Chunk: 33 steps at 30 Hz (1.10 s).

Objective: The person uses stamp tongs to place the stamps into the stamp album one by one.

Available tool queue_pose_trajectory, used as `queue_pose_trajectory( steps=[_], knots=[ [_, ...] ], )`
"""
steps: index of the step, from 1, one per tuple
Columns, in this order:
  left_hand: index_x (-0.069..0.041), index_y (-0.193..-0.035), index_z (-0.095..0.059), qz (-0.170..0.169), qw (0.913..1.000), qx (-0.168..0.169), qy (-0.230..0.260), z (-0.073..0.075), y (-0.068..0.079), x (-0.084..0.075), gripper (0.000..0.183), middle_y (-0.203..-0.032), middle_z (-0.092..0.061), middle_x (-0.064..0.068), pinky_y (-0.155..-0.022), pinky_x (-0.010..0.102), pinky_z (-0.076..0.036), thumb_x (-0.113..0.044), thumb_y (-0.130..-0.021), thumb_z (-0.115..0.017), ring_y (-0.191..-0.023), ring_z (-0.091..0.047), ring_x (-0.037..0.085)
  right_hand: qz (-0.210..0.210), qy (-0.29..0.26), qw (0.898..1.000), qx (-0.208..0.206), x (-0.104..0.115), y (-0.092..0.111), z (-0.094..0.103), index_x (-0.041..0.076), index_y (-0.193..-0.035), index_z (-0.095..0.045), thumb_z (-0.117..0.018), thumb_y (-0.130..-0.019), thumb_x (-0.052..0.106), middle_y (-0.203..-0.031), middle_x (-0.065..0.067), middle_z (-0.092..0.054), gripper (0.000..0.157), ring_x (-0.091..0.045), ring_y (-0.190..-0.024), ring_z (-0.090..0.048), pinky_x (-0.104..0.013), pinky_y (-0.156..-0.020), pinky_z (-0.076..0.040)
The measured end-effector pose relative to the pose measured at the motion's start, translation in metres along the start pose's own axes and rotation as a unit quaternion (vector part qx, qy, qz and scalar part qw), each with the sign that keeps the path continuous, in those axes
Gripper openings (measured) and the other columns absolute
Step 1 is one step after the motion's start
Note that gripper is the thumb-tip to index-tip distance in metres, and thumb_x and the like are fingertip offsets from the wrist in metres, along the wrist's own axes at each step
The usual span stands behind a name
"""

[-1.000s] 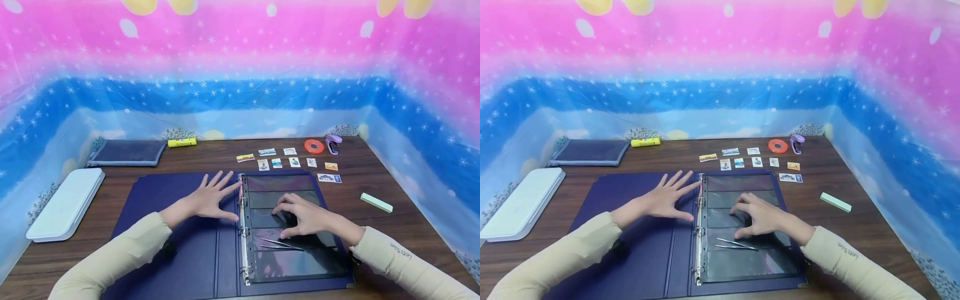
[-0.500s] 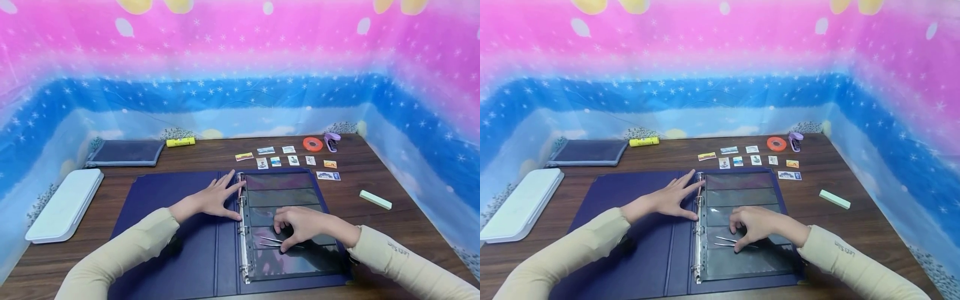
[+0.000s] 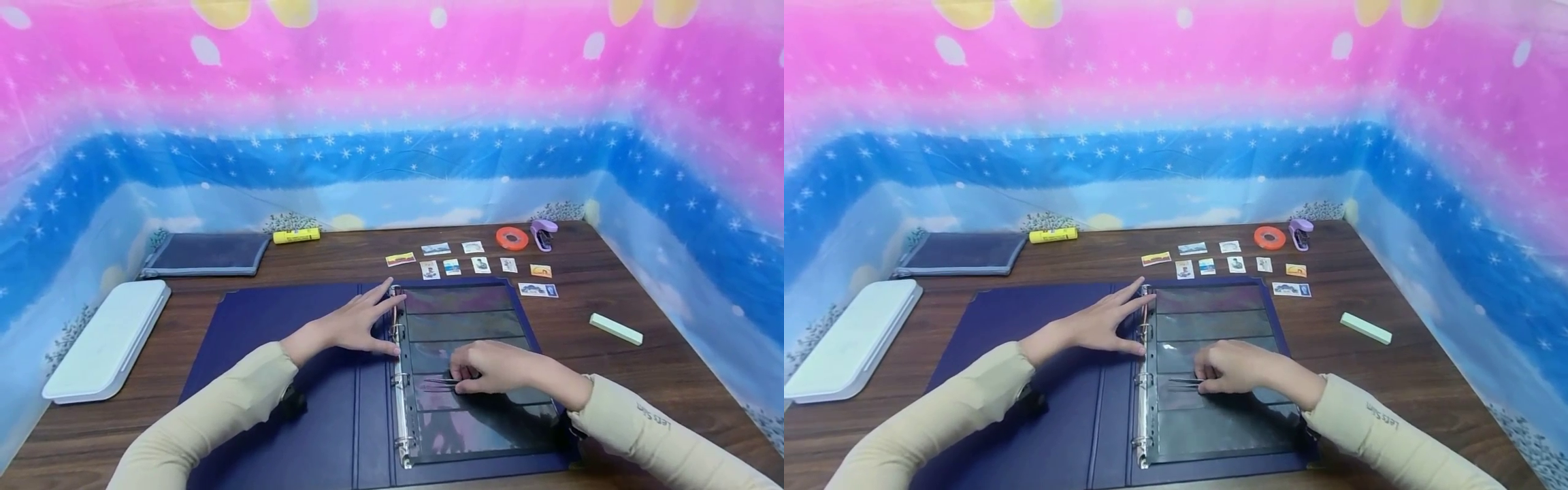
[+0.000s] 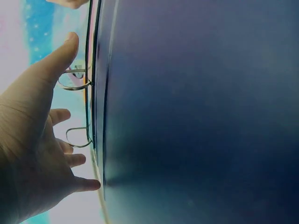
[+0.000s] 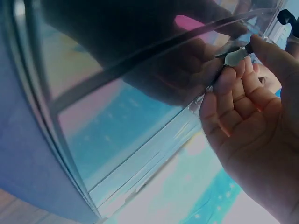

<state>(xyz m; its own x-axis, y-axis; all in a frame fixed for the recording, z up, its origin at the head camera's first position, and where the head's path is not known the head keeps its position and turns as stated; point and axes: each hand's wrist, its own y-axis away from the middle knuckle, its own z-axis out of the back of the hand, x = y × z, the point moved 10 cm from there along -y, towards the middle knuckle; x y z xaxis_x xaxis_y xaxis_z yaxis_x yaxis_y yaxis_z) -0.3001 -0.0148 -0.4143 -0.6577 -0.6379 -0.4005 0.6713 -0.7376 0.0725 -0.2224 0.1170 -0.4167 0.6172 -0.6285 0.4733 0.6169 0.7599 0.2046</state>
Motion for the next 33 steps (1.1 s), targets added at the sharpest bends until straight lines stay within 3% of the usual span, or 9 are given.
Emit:
queue_pose_trajectory(
  steps=[4,7,13,16,20,24,29,33],
  knots=[
    [-0.018,-0.150,-0.018,-0.009,0.9999,-0.006,0.006,0.002,-0.005,-0.004,0.092,-0.158,0.003,0.014,-0.112,0.060,-0.017,-0.057,-0.080,-0.063,-0.146,-0.010,0.034,-0.003,-0.059,0.998,-0.022,-0.009,0.003,0.009,0.020,-0.087,-0.055,-0.057,-0.093,0.023,-0.072,0.010,-0.053,0.007,0.003,-0.060,-0.043,-0.016,-0.059,-0.041],
    [-0.016,-0.150,-0.019,-0.015,0.9998,-0.010,0.005,0.003,-0.010,-0.006,0.091,-0.159,0.000,0.014,-0.113,0.058,-0.017,-0.057,-0.081,-0.062,-0.146,-0.009,0.033,-0.004,-0.094,0.994,-0.052,-0.020,0.009,0.021,0.015,-0.093,-0.055,-0.054,-0.095,0.021,-0.075,0.004,-0.062,0.007,0.001,-0.062,-0.052,-0.018,-0.059,-0.047],
    [-0.007,-0.149,-0.021,-0.015,0.9996,-0.022,-0.010,0.006,-0.021,-0.008,0.091,-0.158,-0.009,0.014,-0.115,0.052,-0.019,-0.058,-0.083,-0.059,-0.146,-0.013,0.032,-0.046,-0.137,0.983,-0.116,-0.063,0.023,0.049,0.006,-0.117,-0.057,-0.052,-0.095,0.019,-0.082,-0.007,-0.069,0.026,-0.013,-0.072,-0.063,-0.026,-0.064,-0.051],
    [-0.004,-0.148,-0.021,-0.015,0.9995,-0.020,-0.017,0.006,-0.025,-0.008,0.092,-0.157,-0.012,0.015,-0.115,0.049,-0.021,-0.058,-0.083,-0.058,-0.146,-0.014,0.033,-0.080,-0.134,0.977,-0.142,-0.085,0.030,0.060,0.006,-0.123,-0.057,-0.051,-0.096,0.016,-0.086,-0.008,-0.069,0.030,-0.018,-0.076,-0.063,-0.027,-0.067,-0.050],
    [-0.003,-0.148,-0.021,-0.009,0.9998,-0.008,-0.014,0.003,-0.029,-0.008,0.091,-0.157,-0.014,0.015,-0.116,0.047,-0.019,-0.057,-0.084,-0.058,-0.146,-0.012,0.033,-0.111,-0.132,0.970,-0.172,-0.104,0.037,0.071,0.002,-0.118,-0.058,-0.048,-0.097,0.012,-0.094,-0.012,-0.068,0.025,-0.022,-0.084,-0.063,-0.026,-0.068,-0.049],
    [-0.006,-0.149,-0.018,-0.001,0.9995,0.009,-0.030,-0.002,-0.035,-0.007,0.092,-0.158,-0.013,0.012,-0.117,0.046,-0.018,-0.059,-0.084,-0.056,-0.147,-0.009,0.033,-0.137,-0.118,0.960,-0.212,-0.118,0.044,0.086,0.001,-0.117,-0.056,-0.045,-0.098,0.011,-0.096,-0.015,-0.065,0.024,-0.023,-0.079,-0.059,-0.026,-0.064,-0.046],
    [-0.007,-0.149,-0.019,0.007,0.9978,0.021,-0.063,-0.008,-0.039,-0.006,0.093,-0.157,-0.018,0.011,-0.115,0.047,-0.022,-0.062,-0.083,-0.054,-0.145,-0.014,0.035,-0.178,-0.089,0.943,-0.266,-0.140,0.057,0.110,0.003,-0.122,-0.055,-0.044,-0.099,0.017,-0.081,-0.012,-0.055,0.029,-0.013,-0.060,-0.043,-0.027,-0.057,-0.038],
    [-0.006,-0.148,-0.023,0.006,0.9966,0.023,-0.079,-0.009,-0.041,-0.007,0.092,-0.154,-0.023,0.012,-0.112,0.047,-0.027,-0.063,-0.083,-0.054,-0.143,-0.020,0.035,-0.206,-0.068,0.935,-0.280,-0.156,0.070,0.124,0.001,-0.128,-0.053,-0.042,-0.100,0.026,-0.063,-0.004,-0.042,0.039,-0.010,-0.049,-0.033,-0.028,-0.053,-0.035]
  ],
)
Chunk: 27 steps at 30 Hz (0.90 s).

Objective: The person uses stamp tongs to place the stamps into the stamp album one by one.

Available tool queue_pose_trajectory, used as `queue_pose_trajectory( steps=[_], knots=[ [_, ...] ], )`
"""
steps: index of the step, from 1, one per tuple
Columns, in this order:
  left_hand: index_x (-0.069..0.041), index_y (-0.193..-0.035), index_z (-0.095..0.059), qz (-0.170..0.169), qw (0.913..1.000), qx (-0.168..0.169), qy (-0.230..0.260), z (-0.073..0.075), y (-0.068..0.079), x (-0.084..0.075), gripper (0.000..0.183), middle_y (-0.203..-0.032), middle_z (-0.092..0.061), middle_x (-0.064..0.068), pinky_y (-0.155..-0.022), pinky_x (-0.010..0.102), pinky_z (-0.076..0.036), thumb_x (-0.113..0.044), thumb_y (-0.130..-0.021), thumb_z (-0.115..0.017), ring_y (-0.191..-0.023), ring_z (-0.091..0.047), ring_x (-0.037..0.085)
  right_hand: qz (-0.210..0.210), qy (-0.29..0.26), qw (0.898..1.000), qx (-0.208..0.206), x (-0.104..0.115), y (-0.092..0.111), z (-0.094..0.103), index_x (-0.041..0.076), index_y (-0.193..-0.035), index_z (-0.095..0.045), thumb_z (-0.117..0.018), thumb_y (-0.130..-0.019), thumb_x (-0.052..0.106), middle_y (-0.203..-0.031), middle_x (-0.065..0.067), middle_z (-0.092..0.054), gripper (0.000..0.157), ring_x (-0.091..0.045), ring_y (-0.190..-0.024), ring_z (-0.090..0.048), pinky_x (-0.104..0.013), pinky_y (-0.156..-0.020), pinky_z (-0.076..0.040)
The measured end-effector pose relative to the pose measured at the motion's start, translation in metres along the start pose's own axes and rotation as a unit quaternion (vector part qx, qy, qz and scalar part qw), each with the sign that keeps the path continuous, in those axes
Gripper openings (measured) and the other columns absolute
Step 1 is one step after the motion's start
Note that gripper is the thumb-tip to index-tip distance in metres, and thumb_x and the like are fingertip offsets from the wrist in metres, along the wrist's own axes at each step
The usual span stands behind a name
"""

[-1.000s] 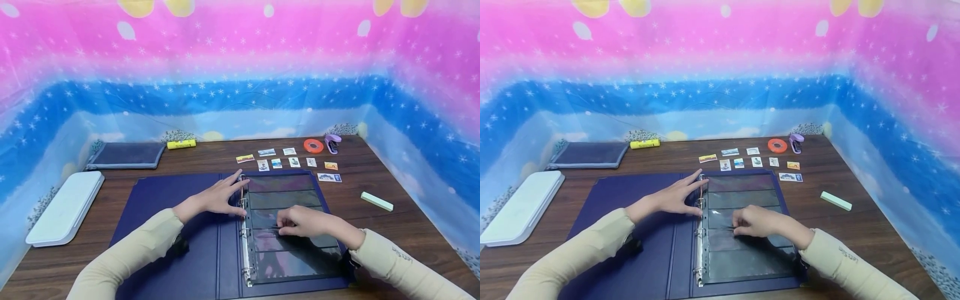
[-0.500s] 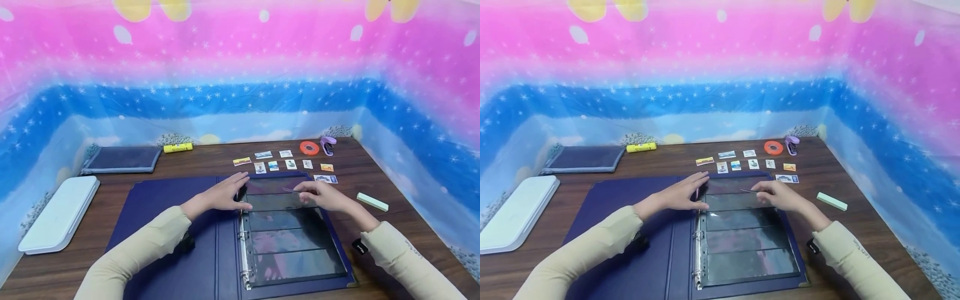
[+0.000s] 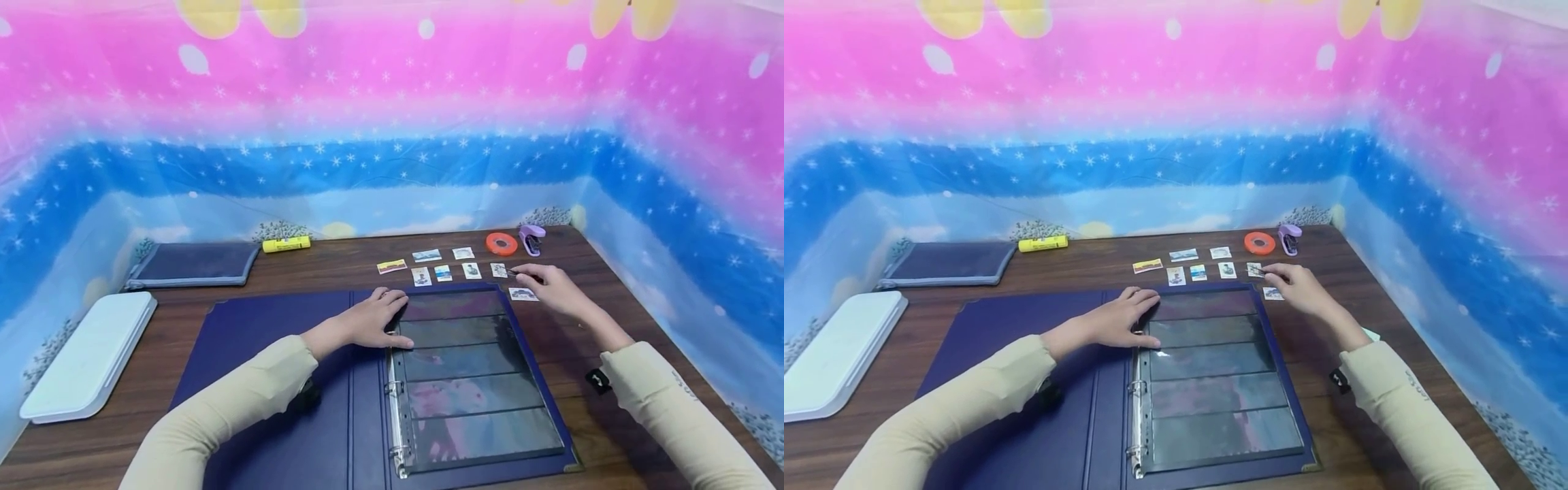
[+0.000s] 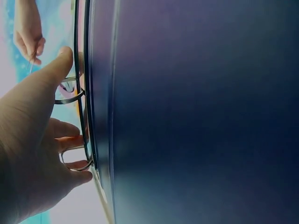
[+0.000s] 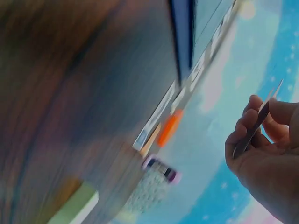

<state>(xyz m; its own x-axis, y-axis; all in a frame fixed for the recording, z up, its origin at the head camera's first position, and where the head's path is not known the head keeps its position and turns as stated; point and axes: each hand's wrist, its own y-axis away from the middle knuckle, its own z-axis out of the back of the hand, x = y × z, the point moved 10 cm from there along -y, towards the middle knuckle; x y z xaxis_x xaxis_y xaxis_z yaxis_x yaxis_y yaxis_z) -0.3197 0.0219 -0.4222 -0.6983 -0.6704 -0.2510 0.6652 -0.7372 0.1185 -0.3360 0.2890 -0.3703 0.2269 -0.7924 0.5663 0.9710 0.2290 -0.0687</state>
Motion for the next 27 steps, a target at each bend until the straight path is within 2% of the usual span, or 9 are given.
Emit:
queue_pose_trajectory(
  steps=[3,5,6,9,12,17,22,24,27],
  knots=[
    [-0.006,-0.146,-0.027,-0.005,0.9999,-0.007,-0.008,0.000,-0.001,-0.001,0.090,-0.152,-0.026,0.012,-0.111,0.047,-0.029,-0.064,-0.082,-0.054,-0.141,-0.023,0.033,-0.012,0.035,0.999,-0.011,-0.013,-0.002,0.010,0.001,-0.127,-0.055,-0.043,-0.100,0.028,-0.059,-0.001,-0.040,0.040,-0.010,-0.046,-0.031,-0.029,-0.052,-0.034],
    [-0.007,-0.146,-0.029,-0.008,0.9998,-0.011,-0.013,0.000,-0.002,-0.001,0.091,-0.151,-0.028,0.011,-0.110,0.047,-0.030,-0.065,-0.081,-0.054,-0.139,-0.025,0.032,-0.023,0.062,0.998,-0.020,-0.024,-0.005,0.017,0.000,-0.124,-0.057,-0.044,-0.099,0.026,-0.060,-0.003,-0.042,0.038,-0.011,-0.046,-0.032,-0.029,-0.052,-0.033],
    [-0.007,-0.146,-0.029,-0.011,0.9997,-0.013,-0.015,0.000,-0.002,-0.001,0.091,-0.150,-0.029,0.011,-0.110,0.047,-0.030,-0.066,-0.081,-0.055,-0.138,-0.027,0.031,-0.028,0.078,0.996,-0.023,-0.029,-0.006,0.019,0.000,-0.123,-0.058,-0.045,-0.099,0.024,-0.063,-0.007,-0.049,0.036,-0.012,-0.048,-0.036,-0.030,-0.053,-0.034],
    [-0.006,-0.146,-0.030,-0.016,0.9995,-0.016,-0.024,0.001,-0.004,-0.002,0.094,-0.148,-0.031,0.012,-0.110,0.046,-0.029,-0.067,-0.079,-0.055,-0.136,-0.029,0.031,-0.050,0.110,0.992,-0.023,-0.049,-0.009,0.025,0.000,-0.119,-0.061,-0.047,-0.098,0.020,-0.084,-0.019,-0.064,0.033,-0.019,-0.061,-0.052,-0.036,-0.060,-0.043],
    [-0.005,-0.145,-0.029,-0.017,0.9996,-0.010,-0.022,0.002,-0.007,-0.004,0.096,-0.146,-0.032,0.013,-0.110,0.045,-0.028,-0.067,-0.078,-0.058,-0.134,-0.030,0.030,-0.068,0.132,0.989,-0.013,-0.067,-0.009,0.029,-0.001,-0.115,-0.062,-0.049,-0.097,0.016,-0.103,-0.022,-0.066,0.028,-0.023,-0.077,-0.058,-0.039,-0.069,-0.046],
    [-0.003,-0.146,-0.026,-0.013,0.9996,0.011,0.021,0.003,-0.012,-0.001,0.099,-0.144,-0.032,0.014,-0.109,0.046,-0.027,-0.063,-0.076,-0.063,-0.128,-0.032,0.031,-0.086,0.155,0.984,0.012,-0.088,-0.006,0.033,-0.001,-0.109,-0.065,-0.051,-0.095,0.013,-0.094,-0.018,-0.066,0.024,-0.022,-0.074,-0.056,-0.037,-0.068,-0.046],
    [-0.007,-0.145,-0.030,0.013,0.9945,0.003,0.104,0.008,-0.016,0.009,0.086,-0.144,-0.035,0.012,-0.103,0.046,-0.033,-0.061,-0.083,-0.055,-0.125,-0.033,0.029,-0.091,0.169,0.981,0.029,-0.097,-0.003,0.037,-0.001,-0.104,-0.067,-0.052,-0.094,0.012,-0.093,-0.019,-0.067,0.023,-0.022,-0.074,-0.055,-0.036,-0.066,-0.044],
    [-0.008,-0.144,-0.033,0.019,0.9939,-0.006,0.108,0.010,-0.017,0.011,0.082,-0.143,-0.037,0.011,-0.103,0.047,-0.033,-0.061,-0.085,-0.053,-0.125,-0.034,0.028,-0.095,0.173,0.980,0.035,-0.101,-0.002,0.037,-0.002,-0.103,-0.068,-0.052,-0.094,0.011,-0.095,-0.021,-0.067,0.022,-0.023,-0.075,-0.056,-0.037,-0.068,-0.045],
    [-0.006,-0.141,-0.038,0.011,0.9965,-0.018,0.080,0.011,-0.019,0.009,0.077,-0.138,-0.040,0.013,-0.101,0.045,-0.034,-0.057,-0.086,-0.055,-0.121,-0.036,0.029,-0.100,0.179,0.978,0.044,-0.106,-0.003,0.035,-0.002,-0.102,-0.068,-0.051,-0.094,0.011,-0.100,-0.024,-0.067,0.022,-0.026,-0.079,-0.058,-0.041,-0.071,-0.046]
  ],
)
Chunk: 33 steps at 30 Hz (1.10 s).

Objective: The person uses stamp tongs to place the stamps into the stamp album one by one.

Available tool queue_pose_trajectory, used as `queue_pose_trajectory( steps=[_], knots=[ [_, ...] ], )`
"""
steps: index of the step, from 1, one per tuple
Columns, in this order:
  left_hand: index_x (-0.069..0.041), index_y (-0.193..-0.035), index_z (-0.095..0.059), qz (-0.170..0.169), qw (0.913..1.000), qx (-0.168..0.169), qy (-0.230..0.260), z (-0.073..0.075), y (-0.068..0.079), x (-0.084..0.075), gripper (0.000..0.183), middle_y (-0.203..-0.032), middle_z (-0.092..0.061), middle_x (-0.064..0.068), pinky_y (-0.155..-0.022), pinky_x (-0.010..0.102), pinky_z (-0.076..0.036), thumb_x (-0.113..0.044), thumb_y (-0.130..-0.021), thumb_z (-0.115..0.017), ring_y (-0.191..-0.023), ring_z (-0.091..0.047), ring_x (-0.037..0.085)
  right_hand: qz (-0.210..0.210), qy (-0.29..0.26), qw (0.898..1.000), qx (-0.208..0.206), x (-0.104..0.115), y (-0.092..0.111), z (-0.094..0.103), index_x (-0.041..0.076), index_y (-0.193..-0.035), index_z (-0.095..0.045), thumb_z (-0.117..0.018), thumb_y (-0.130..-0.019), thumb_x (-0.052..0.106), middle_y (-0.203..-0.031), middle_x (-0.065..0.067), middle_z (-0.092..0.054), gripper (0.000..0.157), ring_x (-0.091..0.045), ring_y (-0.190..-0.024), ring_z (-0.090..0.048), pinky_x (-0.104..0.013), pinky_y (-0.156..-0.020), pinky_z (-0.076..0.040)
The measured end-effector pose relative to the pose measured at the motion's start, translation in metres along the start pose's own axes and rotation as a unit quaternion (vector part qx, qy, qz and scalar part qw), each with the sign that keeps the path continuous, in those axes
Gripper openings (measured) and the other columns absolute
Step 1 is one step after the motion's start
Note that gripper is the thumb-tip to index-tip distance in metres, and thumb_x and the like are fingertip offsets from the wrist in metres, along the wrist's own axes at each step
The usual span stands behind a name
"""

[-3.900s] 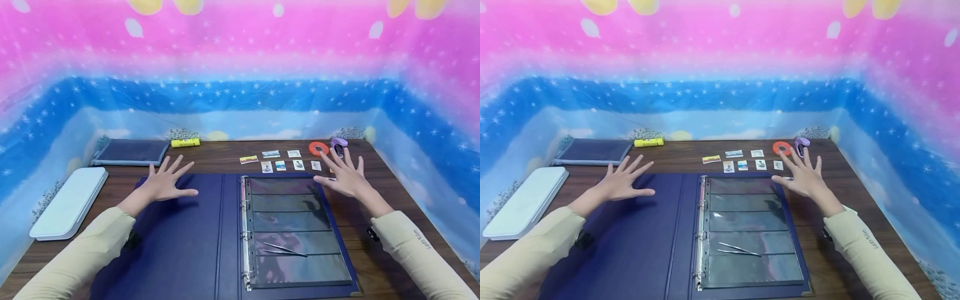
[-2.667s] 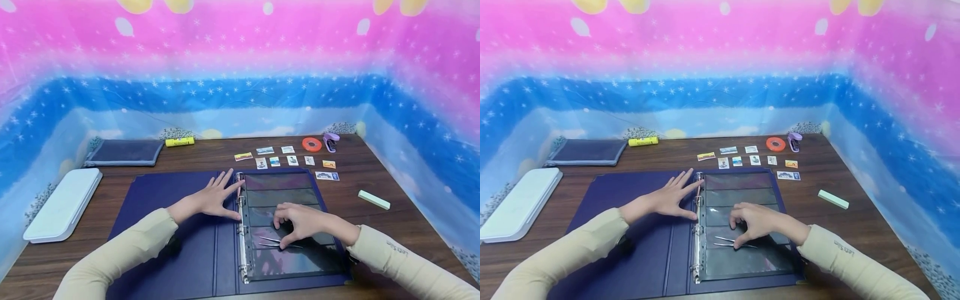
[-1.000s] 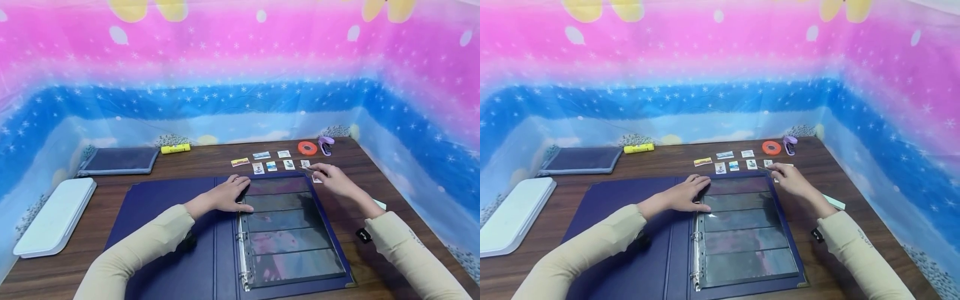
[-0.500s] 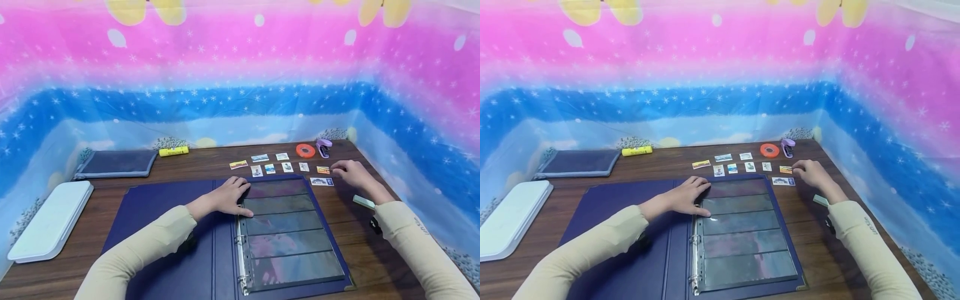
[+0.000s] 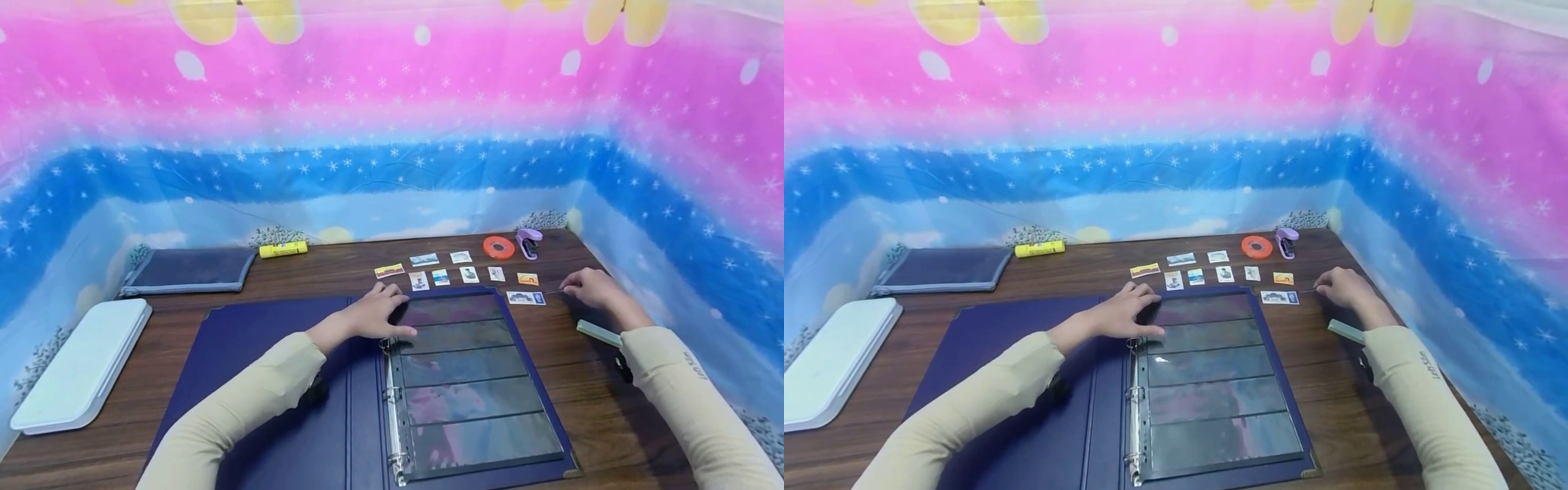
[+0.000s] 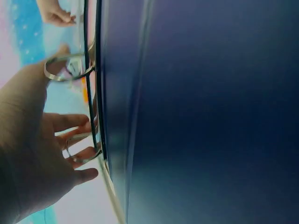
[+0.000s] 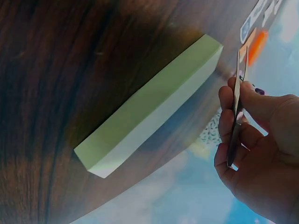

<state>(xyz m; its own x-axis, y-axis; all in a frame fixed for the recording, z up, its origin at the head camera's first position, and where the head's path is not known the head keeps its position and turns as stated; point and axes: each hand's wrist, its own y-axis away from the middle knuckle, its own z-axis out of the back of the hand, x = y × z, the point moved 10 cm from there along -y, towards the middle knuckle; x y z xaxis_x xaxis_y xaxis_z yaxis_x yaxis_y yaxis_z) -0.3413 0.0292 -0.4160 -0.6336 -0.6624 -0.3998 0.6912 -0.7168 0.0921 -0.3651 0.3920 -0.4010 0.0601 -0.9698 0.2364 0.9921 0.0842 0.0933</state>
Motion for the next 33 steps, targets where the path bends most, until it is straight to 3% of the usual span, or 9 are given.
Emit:
queue_pose_trajectory(
  steps=[3,9,17,23,27,33],
  knots=[
    [-0.004,-0.138,-0.042,-0.001,0.9993,-0.016,-0.034,0.001,-0.001,-0.001,0.070,-0.133,-0.042,0.013,-0.097,0.043,-0.036,-0.050,-0.088,-0.056,-0.117,-0.037,0.028,-0.004,-0.003,1.000,0.007,-0.001,-0.002,-0.004,-0.002,-0.104,-0.068,-0.051,-0.094,0.011,-0.103,-0.025,-0.066,0.023,-0.025,-0.078,-0.058,-0.039,-0.069,-0.046],
    [-0.003,-0.126,-0.053,0.013,0.9981,-0.046,-0.038,0.006,-0.003,-0.002,0.055,-0.123,-0.046,0.014,-0.090,0.042,-0.038,-0.041,-0.088,-0.062,-0.107,-0.040,0.028,-0.006,-0.008,1.000,0.016,0.003,-0.004,-0.006,-0.001,-0.106,-0.069,-0.054,-0.093,0.012,-0.105,-0.026,-0.066,0.023,-0.023,-0.072,-0.051,-0.032,-0.063,-0.039],
    [-0.002,-0.111,-0.057,-0.002,0.9966,-0.059,-0.056,0.009,-0.006,-0.009,0.043,-0.107,-0.049,0.013,-0.078,0.037,-0.035,-0.037,-0.087,-0.063,-0.093,-0.039,0.025,-0.028,-0.013,0.999,0.015,0.003,-0.005,-0.005,0.000,-0.105,-0.070,-0.056,-0.092,0.013,-0.108,-0.026,-0.065,0.022,-0.026,-0.078,-0.056,-0.037,-0.070,-0.046],
    [-0.002,-0.112,-0.054,0.004,0.9977,-0.044,-0.052,0.005,-0.009,-0.006,0.044,-0.111,-0.048,0.014,-0.080,0.038,-0.036,-0.038,-0.087,-0.062,-0.098,-0.040,0.027,-0.022,-0.025,0.998,0.050,0.004,-0.005,-0.010,0.000,-0.104,-0.070,-0.056,-0.092,0.013,-0.110,-0.027,-0.064,0.022,-0.034,-0.091,-0.058,-0.054,-0.086,-0.044],
    [-0.003,-0.115,-0.053,0.011,0.9981,-0.036,-0.049,0.004,-0.011,-0.004,0.046,-0.114,-0.048,0.014,-0.084,0.041,-0.035,-0.039,-0.087,-0.062,-0.103,-0.040,0.028,-0.017,-0.037,0.997,0.072,0.005,-0.005,-0.011,-0.001,-0.102,-0.070,-0.056,-0.092,0.012,-0.108,-0.026,-0.065,0.022,-0.034,-0.093,-0.058,-0.056,-0.088,-0.043],
    [-0.001,-0.113,-0.054,0.015,0.9984,-0.031,-0.044,0.006,-0.014,-0.006,0.045,-0.107,-0.047,0.014,-0.079,0.036,-0.029,-0.036,-0.086,-0.064,-0.093,-0.034,0.025,-0.002,-0.041,0.996,0.081,0.008,-0.005,-0.013,0.000,-0.098,-0.071,-0.055,-0.092,0.012,-0.101,-0.021,-0.067,0.020,-0.031,-0.091,-0.058,-0.053,-0.086,-0.044]
  ],
)
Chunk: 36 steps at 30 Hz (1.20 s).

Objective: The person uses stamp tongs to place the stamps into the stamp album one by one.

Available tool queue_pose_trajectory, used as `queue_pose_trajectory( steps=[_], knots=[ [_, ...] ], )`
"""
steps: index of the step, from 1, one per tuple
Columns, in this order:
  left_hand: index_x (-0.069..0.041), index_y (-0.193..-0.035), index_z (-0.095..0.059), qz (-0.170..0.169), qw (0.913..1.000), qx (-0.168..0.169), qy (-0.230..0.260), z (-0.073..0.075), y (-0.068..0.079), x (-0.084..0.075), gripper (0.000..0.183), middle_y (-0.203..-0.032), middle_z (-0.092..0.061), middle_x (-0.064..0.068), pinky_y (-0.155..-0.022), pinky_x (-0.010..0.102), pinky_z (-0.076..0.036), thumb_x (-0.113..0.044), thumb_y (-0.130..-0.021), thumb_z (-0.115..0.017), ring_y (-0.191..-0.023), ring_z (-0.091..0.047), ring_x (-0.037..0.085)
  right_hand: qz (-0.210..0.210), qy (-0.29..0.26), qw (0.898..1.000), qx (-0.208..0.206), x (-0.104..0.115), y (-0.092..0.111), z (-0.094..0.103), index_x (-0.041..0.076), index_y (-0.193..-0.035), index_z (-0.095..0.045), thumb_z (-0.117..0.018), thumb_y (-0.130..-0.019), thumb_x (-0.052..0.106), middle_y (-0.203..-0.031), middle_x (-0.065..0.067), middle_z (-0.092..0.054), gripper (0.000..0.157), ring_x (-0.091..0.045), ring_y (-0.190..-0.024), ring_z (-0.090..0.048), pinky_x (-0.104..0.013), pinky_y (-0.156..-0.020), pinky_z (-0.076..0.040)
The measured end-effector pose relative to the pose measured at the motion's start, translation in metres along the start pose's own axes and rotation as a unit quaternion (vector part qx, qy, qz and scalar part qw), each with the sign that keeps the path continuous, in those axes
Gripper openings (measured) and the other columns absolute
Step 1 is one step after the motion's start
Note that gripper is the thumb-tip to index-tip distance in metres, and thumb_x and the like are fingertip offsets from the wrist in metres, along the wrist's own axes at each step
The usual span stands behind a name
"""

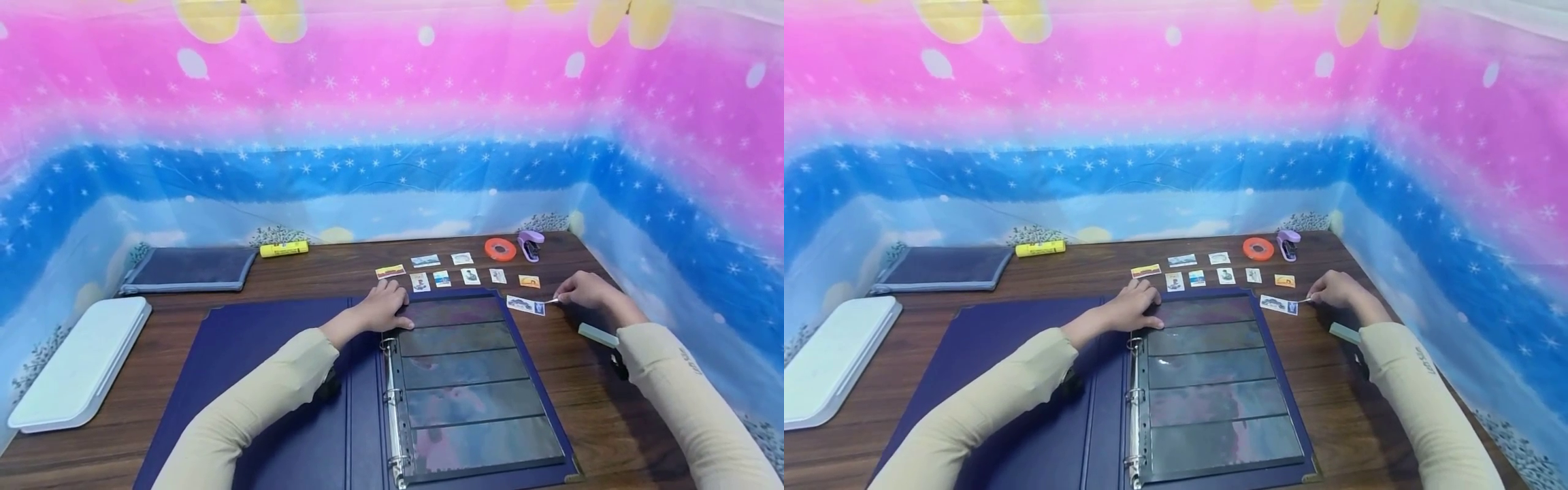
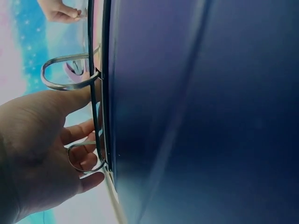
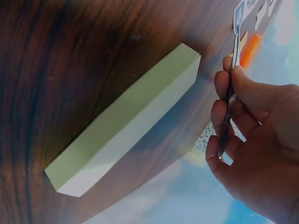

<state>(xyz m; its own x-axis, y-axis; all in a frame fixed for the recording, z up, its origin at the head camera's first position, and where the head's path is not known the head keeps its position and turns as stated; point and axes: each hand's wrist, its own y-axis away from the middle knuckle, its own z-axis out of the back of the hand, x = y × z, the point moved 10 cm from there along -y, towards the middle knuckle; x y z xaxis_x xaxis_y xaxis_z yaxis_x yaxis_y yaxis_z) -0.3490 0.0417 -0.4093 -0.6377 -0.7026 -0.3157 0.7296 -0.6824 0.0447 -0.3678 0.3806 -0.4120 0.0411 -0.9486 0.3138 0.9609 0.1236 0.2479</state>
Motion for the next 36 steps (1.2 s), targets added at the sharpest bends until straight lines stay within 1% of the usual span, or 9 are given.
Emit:
queue_pose_trajectory(
  steps=[4,8,12,16,19,24,26,31,36],
  knots=[
    [-0.001,-0.112,-0.055,0.008,0.9999,0.009,-0.009,0.000,-0.002,-0.001,0.045,-0.107,-0.048,0.015,-0.078,0.035,-0.028,-0.035,-0.086,-0.065,-0.090,-0.032,0.024,0.000,-0.004,1.000,-0.006,0.001,0.002,0.000,0.000,-0.096,-0.071,-0.055,-0.092,0.011,-0.098,-0.019,-0.068,0.020,-0.027,-0.086,-0.057,-0.047,-0.080,-0.045],
    [-0.002,-0.112,-0.055,0.028,0.9986,0.034,-0.028,-0.002,-0.005,0.001,0.045,-0.111,-0.049,0.014,-0.083,0.036,-0.030,-0.038,-0.086,-0.065,-0.093,-0.034,0.024,-0.003,-0.012,1.000,-0.022,0.000,0.003,0.005,-0.002,-0.098,-0.070,-0.054,-0.092,0.011,-0.097,-0.018,-0.067,0.021,-0.024,-0.080,-0.054,-0.039,-0.073,-0.045],
    [-0.003,-0.110,-0.056,0.040,0.9971,0.048,-0.043,-0.001,-0.008,0.001,0.045,-0.110,-0.054,0.013,-0.089,0.039,-0.034,-0.039,-0.084,-0.066,-0.095,-0.038,0.024,0.013,-0.019,0.998,-0.051,0.002,0.005,0.020,-0.004,-0.100,-0.069,-0.053,-0.092,0.011,-0.092,-0.017,-0.067,0.024,-0.019,-0.072,-0.050,-0.030,-0.064,-0.039],
    [-0.003,-0.113,-0.056,0.047,0.9968,0.055,-0.034,-0.001,-0.009,0.003,0.047,-0.111,-0.056,0.013,-0.095,0.043,-0.033,-0.038,-0.083,-0.068,-0.097,-0.041,0.024,0.034,-0.024,0.996,-0.077,0.007,0.007,0.036,-0.006,-0.101,-0.068,-0.052,-0.093,0.012,-0.091,-0.018,-0.067,0.025,-0.016,-0.066,-0.045,-0.028,-0.061,-0.035],
    [-0.004,-0.114,-0.056,0.044,0.9970,0.059,-0.022,-0.002,-0.011,0.003,0.047,-0.113,-0.057,0.011,-0.096,0.044,-0.032,-0.037,-0.083,-0.068,-0.096,-0.040,0.024,0.049,-0.019,0.995,-0.087,0.012,0.008,0.042,-0.005,-0.101,-0.068,-0.053,-0.092,0.012,-0.088,-0.019,-0.067,0.025,-0.015,-0.064,-0.044,-0.028,-0.062,-0.035],
    [-0.007,-0.106,-0.057,0.024,0.9981,0.053,-0.023,-0.003,-0.013,-0.002,0.038,-0.110,-0.055,0.009,-0.087,0.039,-0.031,-0.036,-0.084,-0.068,-0.092,-0.036,0.022,0.050,-0.017,0.994,-0.092,0.022,0.008,0.044,-0.003,-0.102,-0.069,-0.055,-0.092,0.013,-0.087,-0.018,-0.068,0.024,-0.014,-0.060,-0.042,-0.028,-0.059,-0.034],
    [-0.008,-0.101,-0.057,0.017,0.9984,0.045,-0.030,-0.003,-0.013,-0.004,0.036,-0.107,-0.054,0.008,-0.086,0.039,-0.032,-0.037,-0.083,-0.068,-0.091,-0.036,0.021,0.046,-0.016,0.994,-0.096,0.030,0.007,0.043,-0.002,-0.102,-0.069,-0.055,-0.092,0.014,-0.091,-0.017,-0.068,0.023,-0.015,-0.061,-0.044,-0.027,-0.059,-0.034],
    [-0.011,-0.096,-0.058,0.007,0.9987,0.022,-0.045,-0.001,-0.014,-0.003,0.035,-0.101,-0.059,0.004,-0.097,0.044,-0.032,-0.039,-0.081,-0.070,-0.090,-0.040,0.020,0.054,-0.019,0.993,-0.108,0.061,0.000,0.042,0.000,-0.104,-0.070,-0.055,-0.092,0.014,-0.096,-0.018,-0.068,0.023,-0.016,-0.065,-0.047,-0.028,-0.061,-0.035],
    [-0.010,-0.101,-0.057,0.025,0.9995,0.016,-0.003,0.002,-0.015,0.004,0.040,-0.097,-0.059,0.004,-0.103,0.048,-0.026,-0.036,-0.077,-0.075,-0.104,-0.046,0.027,0.075,-0.017,0.990,-0.117,0.096,-0.012,0.045,0.001,-0.105,-0.069,-0.054,-0.093,0.015,-0.089,-0.018,-0.068,0.024,-0.014,-0.053,-0.039,-0.028,-0.055,-0.033]
  ],
)
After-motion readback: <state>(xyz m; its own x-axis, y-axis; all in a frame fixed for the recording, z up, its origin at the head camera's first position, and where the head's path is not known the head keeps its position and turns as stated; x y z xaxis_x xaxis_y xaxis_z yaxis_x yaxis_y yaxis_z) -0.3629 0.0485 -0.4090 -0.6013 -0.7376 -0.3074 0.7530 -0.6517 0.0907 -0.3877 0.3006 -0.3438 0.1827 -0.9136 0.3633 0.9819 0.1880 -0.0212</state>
